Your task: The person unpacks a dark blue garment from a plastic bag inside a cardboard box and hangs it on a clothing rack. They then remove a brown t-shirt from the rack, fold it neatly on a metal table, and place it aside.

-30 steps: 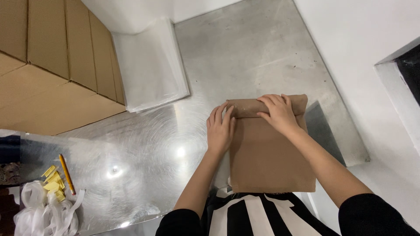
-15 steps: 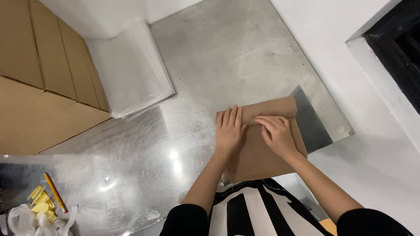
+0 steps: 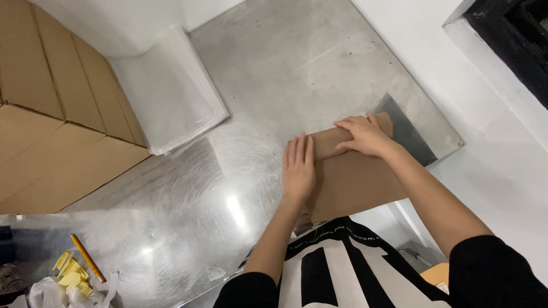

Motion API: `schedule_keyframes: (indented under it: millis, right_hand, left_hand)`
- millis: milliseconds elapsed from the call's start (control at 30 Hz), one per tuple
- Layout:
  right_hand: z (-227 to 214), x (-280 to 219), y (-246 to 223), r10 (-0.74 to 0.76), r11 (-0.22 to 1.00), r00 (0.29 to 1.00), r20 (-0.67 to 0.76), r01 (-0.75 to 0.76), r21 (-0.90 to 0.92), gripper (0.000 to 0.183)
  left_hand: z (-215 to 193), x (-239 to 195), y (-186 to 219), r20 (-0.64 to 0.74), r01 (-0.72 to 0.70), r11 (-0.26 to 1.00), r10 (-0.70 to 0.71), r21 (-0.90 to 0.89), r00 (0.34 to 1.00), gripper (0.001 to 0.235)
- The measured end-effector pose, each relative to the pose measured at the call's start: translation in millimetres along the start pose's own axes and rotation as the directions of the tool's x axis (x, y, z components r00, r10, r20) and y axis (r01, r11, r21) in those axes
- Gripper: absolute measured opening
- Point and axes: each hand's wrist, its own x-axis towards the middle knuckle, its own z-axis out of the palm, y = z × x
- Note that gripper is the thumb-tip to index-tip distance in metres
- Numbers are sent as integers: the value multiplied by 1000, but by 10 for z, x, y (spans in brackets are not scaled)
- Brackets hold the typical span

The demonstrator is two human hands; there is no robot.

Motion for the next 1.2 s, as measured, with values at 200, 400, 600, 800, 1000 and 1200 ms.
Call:
schedule_keyframes:
  millis: [200, 400, 600, 800, 1000, 1200]
  right_hand:
    - [435, -212, 96, -28, 999, 963, -267, 20, -33, 58]
    - [752, -902, -41, 62, 997, 929, -364, -72, -13, 55]
    - [805, -1112, 106, -5, 999, 906, -424, -18, -50, 35]
    - [92, -838, 147, 90, 991, 996, -20, -92, -94, 75]
    - [65, -521, 569, 93, 991, 974, 204, -72, -110, 89]
    - [37, -505, 608, -17, 981, 989, -146, -11, -191, 68]
  left_hand:
    - [-390, 38, -262, 91, 2, 983, 16, -184, 996, 97]
    - [-209, -343, -367, 157, -71, 976, 105, -208, 982, 69]
    - [24, -850, -286, -226, -310, 931, 265, -192, 937, 54]
    - [-7, -952, -183, -248, -224, 926, 150, -305, 957, 39]
    - [-94, -878, 12, -40, 115, 865, -154, -488, 987, 64]
    - [-245, -331, 158, -266, 52, 921, -165, -385, 950, 65]
